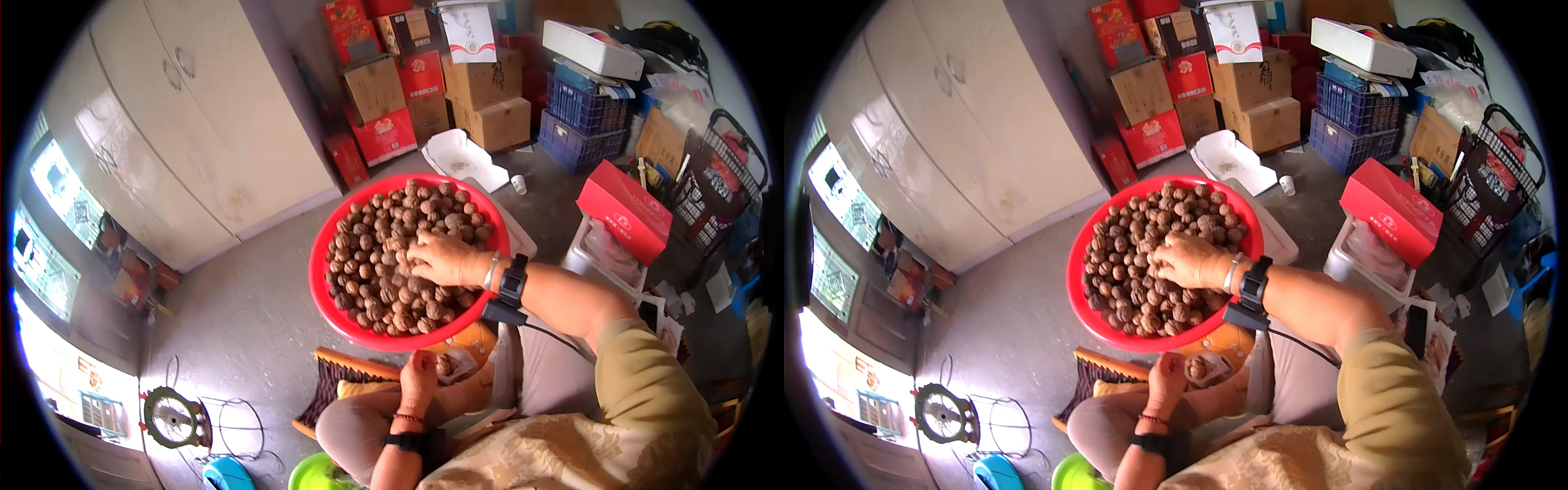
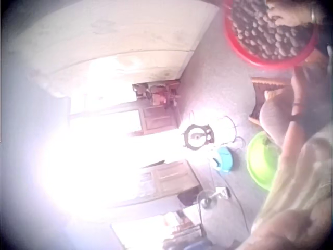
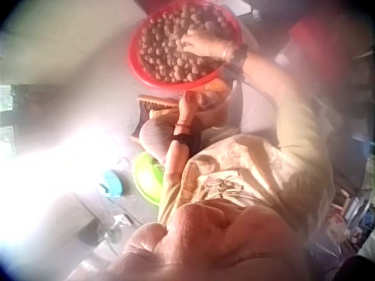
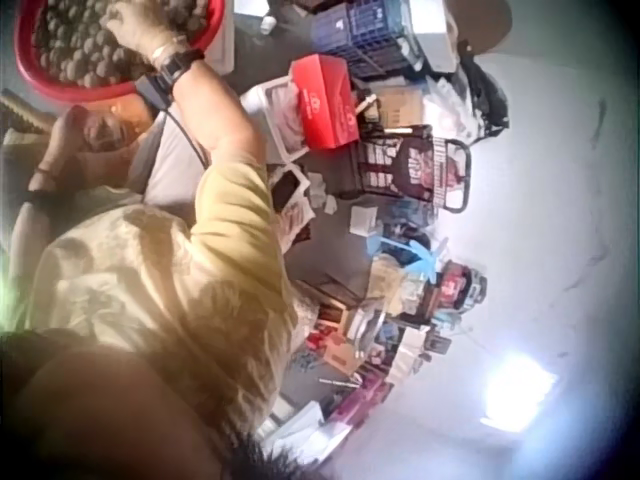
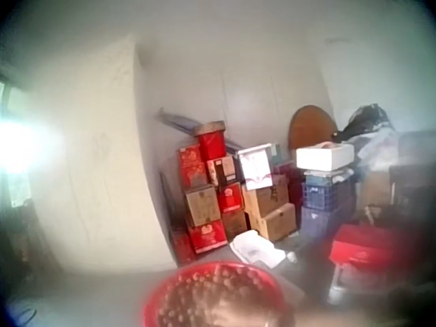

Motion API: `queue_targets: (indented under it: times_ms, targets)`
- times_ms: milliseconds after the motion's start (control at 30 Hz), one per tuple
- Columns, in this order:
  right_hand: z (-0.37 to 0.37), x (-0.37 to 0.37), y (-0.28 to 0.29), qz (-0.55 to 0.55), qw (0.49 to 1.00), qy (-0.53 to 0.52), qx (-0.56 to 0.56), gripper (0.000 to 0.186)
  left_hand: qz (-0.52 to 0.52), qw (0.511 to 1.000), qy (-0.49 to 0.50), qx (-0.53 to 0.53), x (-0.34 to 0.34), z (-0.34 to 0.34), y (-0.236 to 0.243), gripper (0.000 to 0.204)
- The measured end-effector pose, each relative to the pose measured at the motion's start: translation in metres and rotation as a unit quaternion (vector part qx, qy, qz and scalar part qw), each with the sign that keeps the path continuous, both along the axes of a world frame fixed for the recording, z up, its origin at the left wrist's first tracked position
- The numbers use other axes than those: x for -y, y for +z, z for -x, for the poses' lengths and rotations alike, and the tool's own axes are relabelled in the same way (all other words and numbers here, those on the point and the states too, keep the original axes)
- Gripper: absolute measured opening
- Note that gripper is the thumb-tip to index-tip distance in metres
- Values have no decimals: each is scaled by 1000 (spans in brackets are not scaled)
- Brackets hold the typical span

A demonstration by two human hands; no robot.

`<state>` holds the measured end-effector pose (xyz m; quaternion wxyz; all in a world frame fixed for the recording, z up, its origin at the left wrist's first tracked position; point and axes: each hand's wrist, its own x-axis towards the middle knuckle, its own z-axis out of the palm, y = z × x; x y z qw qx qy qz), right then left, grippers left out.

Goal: Sorting walnuts from a large bowl into a plastic bag.

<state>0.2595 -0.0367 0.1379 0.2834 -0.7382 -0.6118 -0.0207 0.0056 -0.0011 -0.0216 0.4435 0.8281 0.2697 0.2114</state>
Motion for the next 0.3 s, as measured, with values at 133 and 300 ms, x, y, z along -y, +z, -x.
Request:
queue_targets:
  times_ms: [133,300]
  targets:
    - [-24,-3,-2,-40,999,-34,-15,22,48,998,17,-37,5,1,1,11]
    - [-67,-4,-7,2,976,-213,44,22,52,997,5,-51,-1,1,-4,15]
